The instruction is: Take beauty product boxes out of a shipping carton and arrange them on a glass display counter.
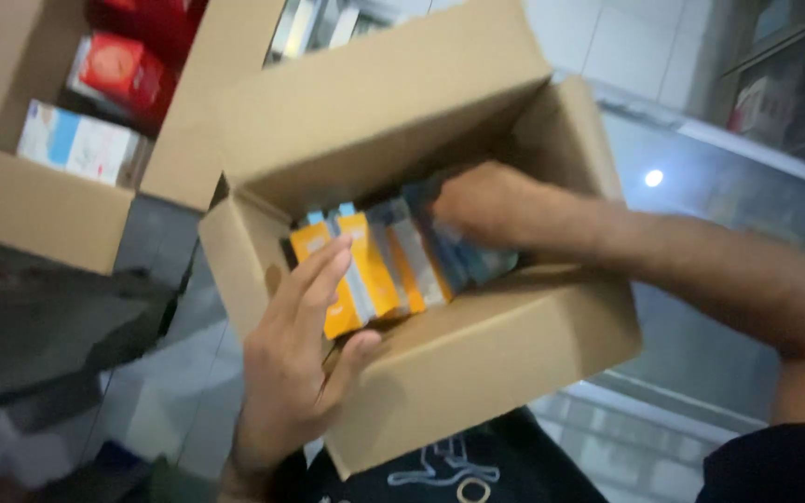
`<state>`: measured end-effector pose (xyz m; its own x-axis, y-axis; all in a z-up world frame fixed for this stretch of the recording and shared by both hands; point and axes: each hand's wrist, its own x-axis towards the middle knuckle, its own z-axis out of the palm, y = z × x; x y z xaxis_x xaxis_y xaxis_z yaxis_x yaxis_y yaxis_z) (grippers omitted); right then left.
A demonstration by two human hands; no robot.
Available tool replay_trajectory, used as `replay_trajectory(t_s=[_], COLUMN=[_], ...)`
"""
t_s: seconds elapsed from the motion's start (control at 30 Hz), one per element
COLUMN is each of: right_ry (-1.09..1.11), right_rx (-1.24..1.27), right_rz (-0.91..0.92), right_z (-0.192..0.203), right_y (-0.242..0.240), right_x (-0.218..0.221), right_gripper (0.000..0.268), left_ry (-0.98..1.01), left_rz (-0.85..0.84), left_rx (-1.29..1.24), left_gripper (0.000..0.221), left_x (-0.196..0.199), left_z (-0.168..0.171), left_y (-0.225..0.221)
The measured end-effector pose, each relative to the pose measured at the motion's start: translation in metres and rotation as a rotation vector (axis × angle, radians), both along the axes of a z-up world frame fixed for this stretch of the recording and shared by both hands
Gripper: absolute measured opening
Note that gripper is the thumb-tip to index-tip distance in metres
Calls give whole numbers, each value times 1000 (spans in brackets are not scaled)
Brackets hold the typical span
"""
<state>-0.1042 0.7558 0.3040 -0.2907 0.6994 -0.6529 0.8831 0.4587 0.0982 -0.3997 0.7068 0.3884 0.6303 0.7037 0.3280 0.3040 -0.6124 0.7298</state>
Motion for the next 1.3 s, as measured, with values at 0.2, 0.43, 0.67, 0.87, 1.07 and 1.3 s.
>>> replay_trajectory(t_s=[0.2, 0.43, 0.67, 0.87, 1.07, 1.3], right_ry=[244, 159, -49, -94, 42, 211], right_rx=[438, 715, 923, 961, 958, 891], right_rz=[277, 413, 516, 555, 558, 556], right_z=[27, 107, 159, 186, 191, 172], right_y=[-35, -71, -122, -143, -155, -155], right_x=[-21, -55, -99, -124, -143, -160], right_gripper=[12, 13, 41, 43, 43, 27], left_ry=[100, 45, 39, -44, -495, -326], left_rz=[37, 6, 2, -294, -470, -463], left_rx=[67, 44, -128, -499, -955, -987], left_gripper=[53, 49, 61, 72, 88, 55], left_x=[3, 2, -2, -5, -11, -25], left_z=[2, -4, -9, 18, 27, 25], left_y=[1, 1, -1, -7, -4, 10])
